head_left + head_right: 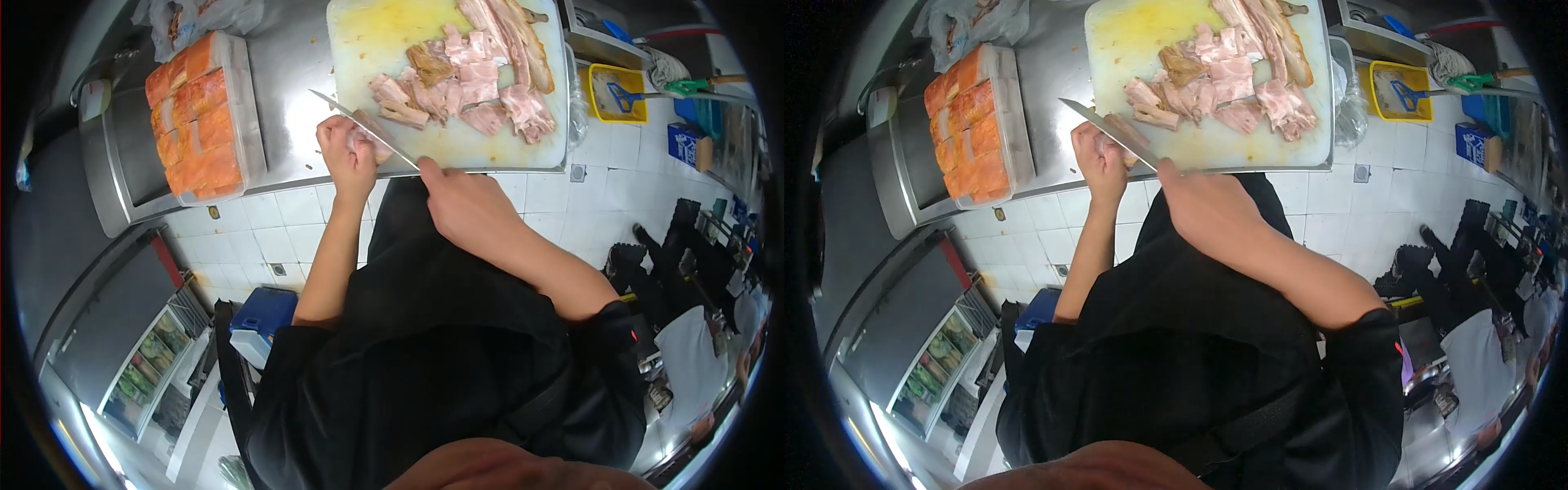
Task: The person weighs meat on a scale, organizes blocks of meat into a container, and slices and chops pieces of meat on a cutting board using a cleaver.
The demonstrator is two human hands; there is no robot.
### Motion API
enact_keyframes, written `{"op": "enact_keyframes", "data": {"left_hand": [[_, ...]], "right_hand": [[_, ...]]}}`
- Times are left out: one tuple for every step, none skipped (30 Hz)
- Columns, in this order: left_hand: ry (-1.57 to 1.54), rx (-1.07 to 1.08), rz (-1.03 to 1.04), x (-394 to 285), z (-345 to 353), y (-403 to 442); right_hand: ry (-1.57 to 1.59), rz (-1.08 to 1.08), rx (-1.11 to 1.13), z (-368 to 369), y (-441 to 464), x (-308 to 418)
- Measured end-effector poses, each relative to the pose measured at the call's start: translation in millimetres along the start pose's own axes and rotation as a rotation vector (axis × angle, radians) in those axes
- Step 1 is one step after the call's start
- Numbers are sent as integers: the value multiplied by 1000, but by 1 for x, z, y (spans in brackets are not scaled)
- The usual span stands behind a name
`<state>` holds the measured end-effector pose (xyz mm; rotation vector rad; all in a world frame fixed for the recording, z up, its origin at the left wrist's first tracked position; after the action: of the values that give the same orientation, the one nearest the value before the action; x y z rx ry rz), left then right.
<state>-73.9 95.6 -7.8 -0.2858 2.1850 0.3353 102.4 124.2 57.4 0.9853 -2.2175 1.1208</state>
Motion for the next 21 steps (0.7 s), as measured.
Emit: {"op": "enact_keyframes", "data": {"left_hand": [[0, 4, 31, 0, 0, 0], [-5, 14, 31, 0, 0, 1], [-7, 18, 34, -1, 0, 1], [-18, 4, 23, -2, -1, 2], [-28, -9, 12, -2, -2, 2], [-29, -7, 18, -2, 0, 2], [-16, -18, 13, 1, 1, 0], [-3, -27, 5, 2, 0, 0], [-4, -28, 6, 2, -1, 2], [-15, -29, 15, 0, -2, 4], [-28, -21, 20, -2, -2, 1], [-31, -19, 20, -1, -2, 0], [-42, -40, 10, 4, -4, 0], [-52, -60, -2, 7, -6, -1], [-49, -58, 0, 8, -5, -3], [-34, -53, 11, 6, -2, -4], [-19, -49, 29, 3, 0, -2], [-19, -49, 37, 2, 0, 0], [-13, -49, 26, 2, 1, 0], [-8, -48, 11, 2, 1, -1], [-10, -45, 9, 2, 1, -3]], "right_hand": [[-1, 7, -2, 2, 10, -2], [-17, -35, -42, 1, 19, 2], [-32, -79, -81, -1, 22, 7], [-32, -76, -85, -2, 21, 7], [-19, -67, -70, -3, 19, 7], [-7, -59, -57, -4, 17, 7], [-7, -58, -63, -6, 10, 7], [9, -7, -21, -2, 1, 2], [23, 42, 24, 2, -4, -3], [23, 44, 24, 6, 5, -7], [27, -5, -18, 11, 17, -6], [25, -60, -64, 10, 25, -3], [22, -61, -67, 8, 30, -2], [19, -51, -53, 9, 35, -1], [19, -40, -39, 11, 36, 0], [21, -39, -42, 9, 29, 2], [35, 2, -11, 8, 18, 0], [48, 42, 20, 8, 12, -3], [48, 42, 17, 10, 15, -5], [48, 17, -35, 12, 20, -6], [49, -4, -85, 14, 24, -7]]}}
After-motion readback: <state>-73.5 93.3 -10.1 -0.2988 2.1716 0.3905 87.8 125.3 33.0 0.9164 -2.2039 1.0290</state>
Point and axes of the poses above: each hand's wrist, its own y-axis towards the middle knuckle, its own z-axis out of the palm, x = y × z, the point moved 10 cm from there along y, towards the middle knuckle, and after that the axes turned 11 degrees about x, right-handed, at the moved point
